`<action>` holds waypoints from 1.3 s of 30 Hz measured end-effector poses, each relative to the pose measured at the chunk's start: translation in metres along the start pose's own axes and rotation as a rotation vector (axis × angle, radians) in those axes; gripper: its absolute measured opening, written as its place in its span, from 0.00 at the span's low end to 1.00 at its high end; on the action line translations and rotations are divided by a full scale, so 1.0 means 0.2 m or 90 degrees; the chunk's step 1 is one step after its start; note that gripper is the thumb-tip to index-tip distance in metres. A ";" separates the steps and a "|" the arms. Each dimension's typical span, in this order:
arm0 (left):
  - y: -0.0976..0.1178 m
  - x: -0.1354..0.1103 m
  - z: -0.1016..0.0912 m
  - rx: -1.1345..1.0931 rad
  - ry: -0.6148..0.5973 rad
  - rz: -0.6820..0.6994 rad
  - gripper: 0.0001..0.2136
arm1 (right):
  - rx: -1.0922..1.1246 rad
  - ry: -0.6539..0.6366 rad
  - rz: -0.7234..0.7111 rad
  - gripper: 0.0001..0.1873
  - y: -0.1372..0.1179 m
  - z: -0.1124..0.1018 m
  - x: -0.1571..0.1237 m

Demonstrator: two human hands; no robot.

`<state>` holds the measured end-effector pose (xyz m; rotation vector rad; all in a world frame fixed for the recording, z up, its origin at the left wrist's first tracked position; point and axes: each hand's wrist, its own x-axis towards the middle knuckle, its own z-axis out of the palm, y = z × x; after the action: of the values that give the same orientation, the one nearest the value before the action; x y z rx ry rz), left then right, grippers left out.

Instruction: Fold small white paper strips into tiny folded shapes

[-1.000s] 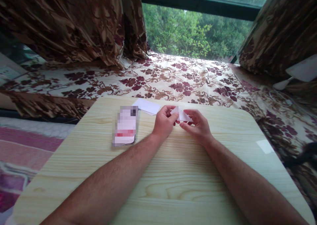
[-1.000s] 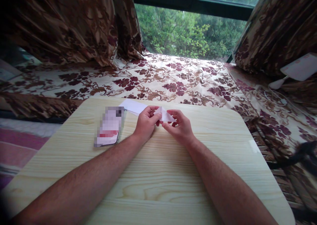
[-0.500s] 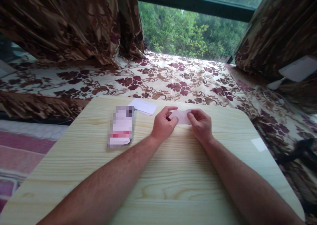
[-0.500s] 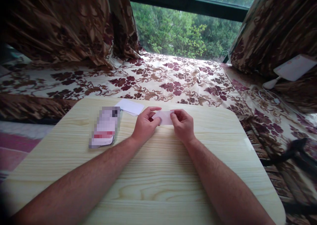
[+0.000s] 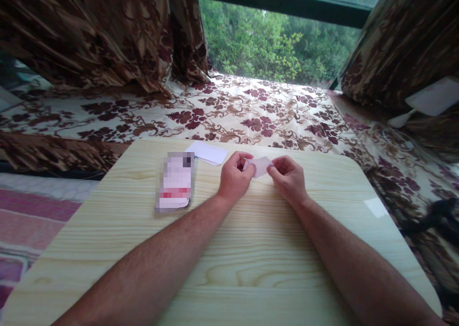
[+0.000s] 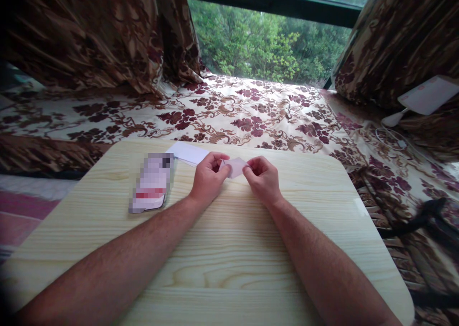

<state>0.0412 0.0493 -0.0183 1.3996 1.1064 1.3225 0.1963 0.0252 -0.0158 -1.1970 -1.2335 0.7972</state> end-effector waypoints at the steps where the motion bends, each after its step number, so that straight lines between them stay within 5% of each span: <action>1: 0.00 0.00 0.00 0.009 0.000 0.004 0.10 | 0.007 -0.001 0.000 0.08 0.00 0.00 0.00; 16: 0.02 -0.03 0.01 0.065 -0.016 0.055 0.08 | 0.076 -0.023 -0.005 0.12 -0.01 0.03 -0.02; 31: 0.03 -0.02 0.00 0.037 -0.037 0.009 0.09 | 0.059 0.000 -0.059 0.03 0.03 0.00 -0.02; 39: 0.05 -0.03 0.00 0.084 0.011 0.048 0.09 | 0.040 0.060 -0.083 0.13 -0.04 0.01 -0.03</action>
<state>0.0404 0.0420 -0.0103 1.5421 1.1815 1.3365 0.1916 0.0184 -0.0102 -1.0800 -1.1867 0.6713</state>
